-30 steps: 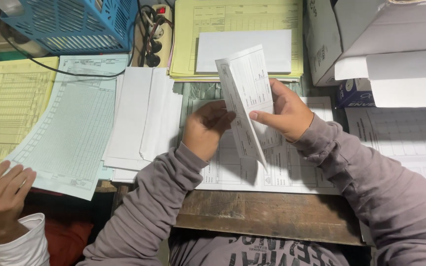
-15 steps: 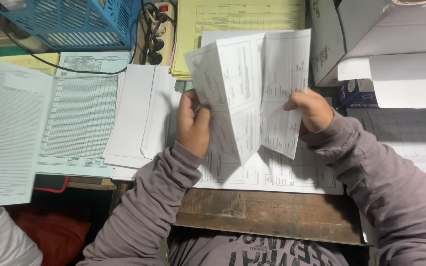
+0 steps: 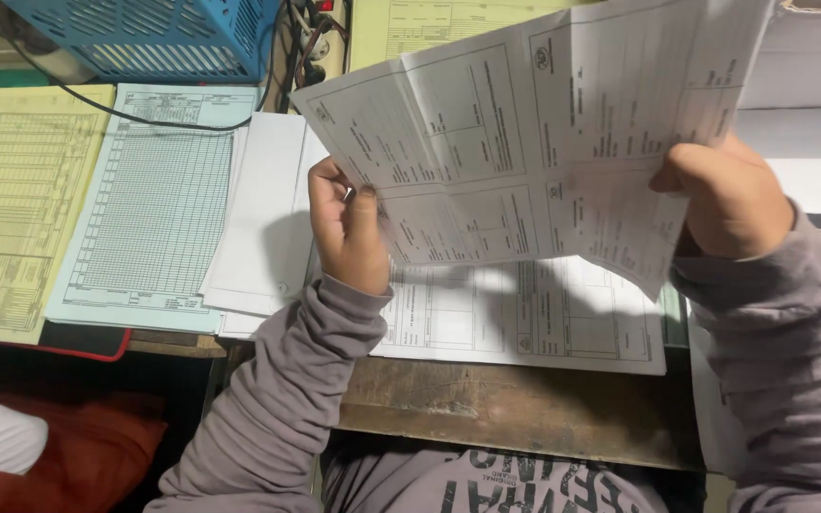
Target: Folding printed documents and inserting them into envelopes.
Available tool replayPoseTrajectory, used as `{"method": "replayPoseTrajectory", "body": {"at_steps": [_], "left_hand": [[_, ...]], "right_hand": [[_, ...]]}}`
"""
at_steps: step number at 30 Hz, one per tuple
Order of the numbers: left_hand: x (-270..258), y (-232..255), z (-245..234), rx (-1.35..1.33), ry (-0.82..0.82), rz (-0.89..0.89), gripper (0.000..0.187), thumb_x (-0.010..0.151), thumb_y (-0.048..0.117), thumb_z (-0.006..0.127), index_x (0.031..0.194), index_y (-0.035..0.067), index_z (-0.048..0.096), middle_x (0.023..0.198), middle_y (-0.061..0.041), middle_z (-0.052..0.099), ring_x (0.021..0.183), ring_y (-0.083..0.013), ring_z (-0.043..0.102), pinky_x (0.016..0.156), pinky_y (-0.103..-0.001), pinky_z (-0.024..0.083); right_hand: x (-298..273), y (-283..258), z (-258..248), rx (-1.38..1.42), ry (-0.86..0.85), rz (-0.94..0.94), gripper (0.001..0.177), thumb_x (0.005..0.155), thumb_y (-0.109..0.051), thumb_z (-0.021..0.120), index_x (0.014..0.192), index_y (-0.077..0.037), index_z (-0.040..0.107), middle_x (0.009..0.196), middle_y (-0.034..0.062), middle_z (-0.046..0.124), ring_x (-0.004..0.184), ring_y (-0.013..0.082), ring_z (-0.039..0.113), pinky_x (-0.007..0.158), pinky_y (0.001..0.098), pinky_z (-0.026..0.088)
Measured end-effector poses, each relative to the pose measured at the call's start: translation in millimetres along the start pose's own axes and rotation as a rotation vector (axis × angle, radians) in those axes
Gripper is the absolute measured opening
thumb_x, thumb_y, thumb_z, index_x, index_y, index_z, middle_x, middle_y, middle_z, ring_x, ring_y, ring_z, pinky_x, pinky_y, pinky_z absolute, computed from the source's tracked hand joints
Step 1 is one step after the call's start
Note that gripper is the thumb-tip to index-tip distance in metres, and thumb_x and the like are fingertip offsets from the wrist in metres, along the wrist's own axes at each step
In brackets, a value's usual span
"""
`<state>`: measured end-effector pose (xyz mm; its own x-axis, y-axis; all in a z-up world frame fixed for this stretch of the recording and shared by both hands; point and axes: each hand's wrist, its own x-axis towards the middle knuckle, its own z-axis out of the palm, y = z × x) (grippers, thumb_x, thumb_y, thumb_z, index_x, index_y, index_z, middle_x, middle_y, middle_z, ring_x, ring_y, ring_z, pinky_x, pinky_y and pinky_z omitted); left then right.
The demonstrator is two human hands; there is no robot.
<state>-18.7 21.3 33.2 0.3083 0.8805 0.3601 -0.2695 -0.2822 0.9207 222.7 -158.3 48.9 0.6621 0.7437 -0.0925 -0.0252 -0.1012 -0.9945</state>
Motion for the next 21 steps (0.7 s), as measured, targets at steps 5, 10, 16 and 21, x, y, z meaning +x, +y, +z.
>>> {"method": "replayPoseTrajectory", "body": {"at_steps": [5, 10, 16, 21], "left_hand": [[-2, -2, 0, -0.062, -0.041, -0.020, 0.019, 0.084, 0.014, 0.047, 0.102, 0.008, 0.046, 0.087, 0.000, 0.046, 0.076, -0.0092, 0.045, 0.064, -0.023, 0.041], [-2, -1, -2, -0.041, -0.064, -0.053, 0.021, 0.083, 0.012, 0.046, 0.103, 0.006, 0.046, 0.084, -0.001, 0.049, 0.062, -0.0069, 0.041, 0.052, -0.022, 0.036], [-2, 6, -2, -0.023, -0.143, 0.016, 0.023, 0.079, 0.007, 0.046, 0.102, 0.005, 0.043, 0.092, -0.007, 0.054, 0.084, -0.0137, 0.054, 0.077, -0.025, 0.046], [1, 10, -3, 0.077, -0.223, -0.042, 0.022, 0.077, 0.001, 0.044, 0.099, 0.005, 0.046, 0.091, -0.008, 0.056, 0.083, -0.0153, 0.055, 0.075, -0.026, 0.048]], "right_hand": [[-15, -31, 1, -0.071, 0.062, 0.042, 0.013, 0.066, -0.002, 0.043, 0.078, -0.006, 0.045, 0.098, 0.0023, 0.050, 0.096, 0.0180, 0.048, 0.081, 0.0259, 0.041], [-10, 29, -57, -0.260, -0.126, -0.146, 0.020, 0.079, 0.005, 0.048, 0.061, -0.004, 0.045, 0.080, 0.0011, 0.049, 0.077, 0.0143, 0.048, 0.072, 0.0269, 0.044], [-32, 77, -75, 0.223, -0.247, 0.083, 0.036, 0.091, -0.011, 0.038, 0.068, 0.008, 0.059, 0.078, 0.0274, 0.065, 0.067, 0.0383, 0.066, 0.062, 0.0457, 0.057], [-48, 122, -70, 0.156, -0.236, 0.066, 0.048, 0.102, -0.025, 0.036, 0.081, 0.008, 0.063, 0.081, 0.0249, 0.067, 0.072, 0.0332, 0.068, 0.067, 0.0417, 0.059]]}}
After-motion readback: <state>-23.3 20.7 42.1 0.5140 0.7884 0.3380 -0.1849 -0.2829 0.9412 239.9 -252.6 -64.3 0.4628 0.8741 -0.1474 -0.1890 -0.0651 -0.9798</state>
